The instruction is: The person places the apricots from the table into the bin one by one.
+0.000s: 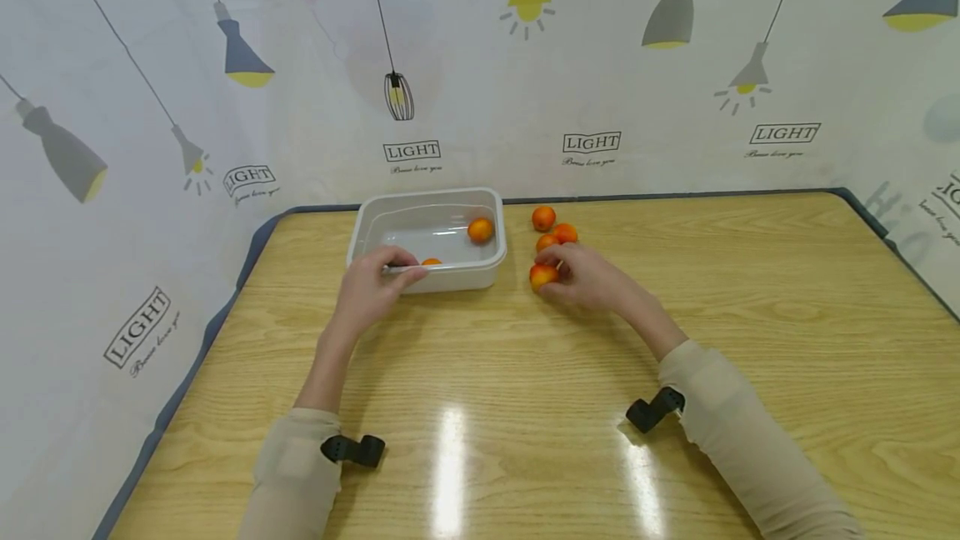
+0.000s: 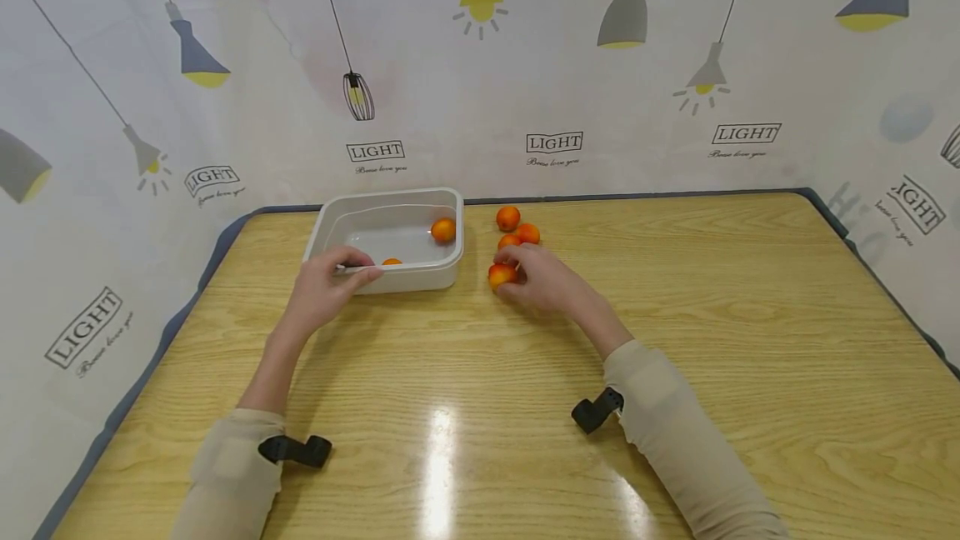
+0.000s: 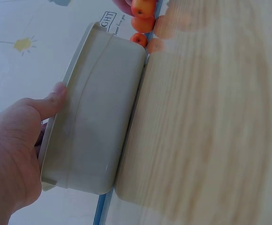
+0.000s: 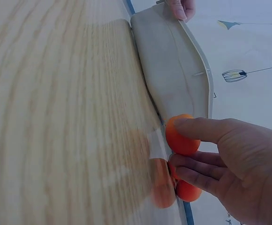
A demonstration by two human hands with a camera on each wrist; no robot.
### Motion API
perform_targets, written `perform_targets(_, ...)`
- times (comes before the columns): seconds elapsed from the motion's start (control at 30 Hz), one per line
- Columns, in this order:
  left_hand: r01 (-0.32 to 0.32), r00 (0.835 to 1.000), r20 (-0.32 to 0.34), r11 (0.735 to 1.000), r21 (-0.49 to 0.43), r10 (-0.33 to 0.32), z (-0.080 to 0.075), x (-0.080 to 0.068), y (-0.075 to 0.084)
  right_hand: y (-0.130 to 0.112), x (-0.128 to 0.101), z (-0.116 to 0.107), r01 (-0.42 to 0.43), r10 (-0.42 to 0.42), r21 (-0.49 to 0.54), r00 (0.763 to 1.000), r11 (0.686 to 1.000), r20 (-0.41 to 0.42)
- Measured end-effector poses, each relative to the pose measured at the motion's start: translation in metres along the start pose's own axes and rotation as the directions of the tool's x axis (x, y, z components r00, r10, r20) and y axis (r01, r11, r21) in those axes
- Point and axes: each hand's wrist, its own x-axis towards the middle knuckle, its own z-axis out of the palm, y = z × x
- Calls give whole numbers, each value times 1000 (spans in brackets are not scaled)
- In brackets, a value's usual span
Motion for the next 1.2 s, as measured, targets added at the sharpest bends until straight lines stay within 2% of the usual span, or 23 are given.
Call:
perform_targets(0.23, -15, 1000, -9, 1000, 4, 15, 1, 0, -1, -3, 0, -3, -8, 10, 65, 999, 998, -33)
perform_targets(0.63, -14, 1000, 3, 1000, 9, 14, 0, 0, 1, -7, 1, -8, 30, -22, 65, 993, 997, -120)
perform_targets(1.2, -3, 1000, 7, 1000, 11, 3, 1, 0, 0, -25, 10, -11, 22, 5, 111, 972, 994, -234)
